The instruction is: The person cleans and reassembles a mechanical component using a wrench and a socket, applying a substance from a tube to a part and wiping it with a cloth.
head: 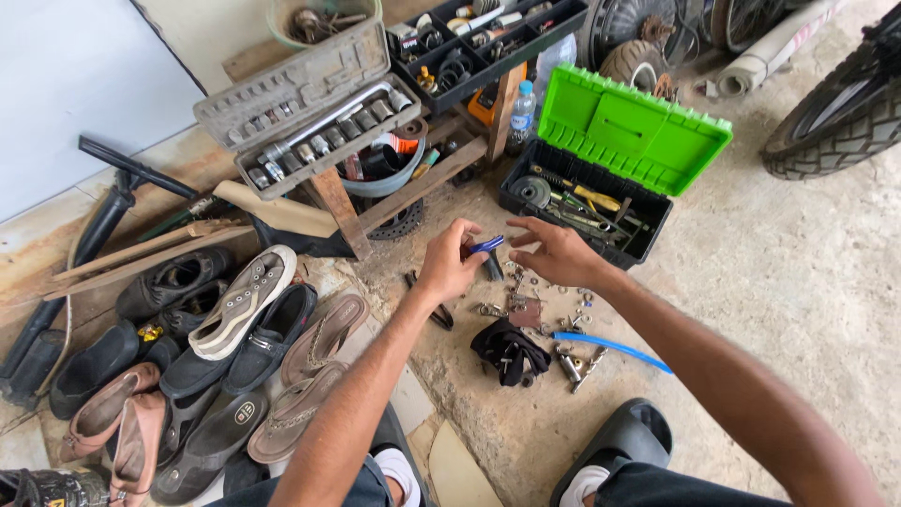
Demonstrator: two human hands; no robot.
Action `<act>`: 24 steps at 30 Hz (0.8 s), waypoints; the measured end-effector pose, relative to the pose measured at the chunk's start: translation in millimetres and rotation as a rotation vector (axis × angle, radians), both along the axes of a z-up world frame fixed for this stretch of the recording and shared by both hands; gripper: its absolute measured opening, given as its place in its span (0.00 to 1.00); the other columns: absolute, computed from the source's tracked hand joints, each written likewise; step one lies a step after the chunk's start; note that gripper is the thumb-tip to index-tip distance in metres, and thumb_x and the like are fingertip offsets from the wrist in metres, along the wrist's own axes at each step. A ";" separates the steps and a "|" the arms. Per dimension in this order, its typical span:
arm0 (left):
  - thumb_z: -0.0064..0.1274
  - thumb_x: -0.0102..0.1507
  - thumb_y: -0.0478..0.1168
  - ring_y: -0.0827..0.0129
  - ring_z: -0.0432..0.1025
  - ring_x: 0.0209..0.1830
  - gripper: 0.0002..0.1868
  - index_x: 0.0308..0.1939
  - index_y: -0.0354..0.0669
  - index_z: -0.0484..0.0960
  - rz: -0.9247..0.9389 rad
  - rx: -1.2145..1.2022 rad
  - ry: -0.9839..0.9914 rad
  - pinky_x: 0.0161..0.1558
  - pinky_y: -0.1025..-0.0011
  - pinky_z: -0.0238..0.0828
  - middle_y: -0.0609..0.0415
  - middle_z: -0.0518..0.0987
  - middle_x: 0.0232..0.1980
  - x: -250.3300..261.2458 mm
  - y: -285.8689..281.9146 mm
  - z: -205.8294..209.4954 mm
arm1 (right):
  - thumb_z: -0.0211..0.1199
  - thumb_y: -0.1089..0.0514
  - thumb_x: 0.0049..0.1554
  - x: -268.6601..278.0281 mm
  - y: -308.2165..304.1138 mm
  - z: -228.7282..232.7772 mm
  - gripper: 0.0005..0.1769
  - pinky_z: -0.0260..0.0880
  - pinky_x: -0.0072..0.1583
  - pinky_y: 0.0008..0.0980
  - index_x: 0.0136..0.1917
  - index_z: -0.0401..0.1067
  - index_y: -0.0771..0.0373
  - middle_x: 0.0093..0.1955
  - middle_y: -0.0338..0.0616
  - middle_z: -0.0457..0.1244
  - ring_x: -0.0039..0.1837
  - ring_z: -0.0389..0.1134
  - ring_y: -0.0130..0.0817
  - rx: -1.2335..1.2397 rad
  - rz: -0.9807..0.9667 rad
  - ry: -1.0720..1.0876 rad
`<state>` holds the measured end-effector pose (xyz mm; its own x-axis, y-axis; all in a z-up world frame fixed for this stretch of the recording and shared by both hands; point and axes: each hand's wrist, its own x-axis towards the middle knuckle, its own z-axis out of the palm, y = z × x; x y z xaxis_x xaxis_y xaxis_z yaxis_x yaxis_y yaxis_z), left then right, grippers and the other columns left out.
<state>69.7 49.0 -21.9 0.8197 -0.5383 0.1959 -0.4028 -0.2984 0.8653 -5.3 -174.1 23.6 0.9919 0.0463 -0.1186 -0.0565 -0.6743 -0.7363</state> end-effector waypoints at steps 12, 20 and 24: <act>0.60 0.65 0.34 0.75 0.82 0.33 0.16 0.53 0.33 0.73 -0.142 -0.183 0.106 0.30 0.78 0.77 0.48 0.85 0.38 80.9 -19.2 112.8 | 0.72 0.62 0.54 54.7 -0.4 96.2 0.15 0.74 0.41 0.31 0.55 0.77 0.61 0.45 0.43 0.71 0.44 0.74 0.30 -0.127 0.065 -0.497; 0.66 0.63 0.40 0.77 0.80 0.33 0.14 0.46 0.36 0.81 -0.175 -0.097 -0.192 0.32 0.76 0.76 0.54 0.86 0.39 158.2 -30.2 102.9 | 0.70 0.64 0.55 131.6 -28.9 83.3 0.13 0.73 0.44 0.32 0.55 0.78 0.60 0.48 0.42 0.69 0.45 0.72 0.34 -0.127 0.010 -0.482; 0.67 0.61 0.39 0.75 0.75 0.26 0.12 0.43 0.38 0.82 -0.044 -0.057 -0.201 0.29 0.74 0.71 0.54 0.84 0.37 190.3 -36.9 103.7 | 0.71 0.65 0.54 170.6 -46.7 81.2 0.14 0.72 0.45 0.34 0.54 0.79 0.59 0.47 0.43 0.69 0.43 0.71 0.34 -0.170 -0.023 -0.502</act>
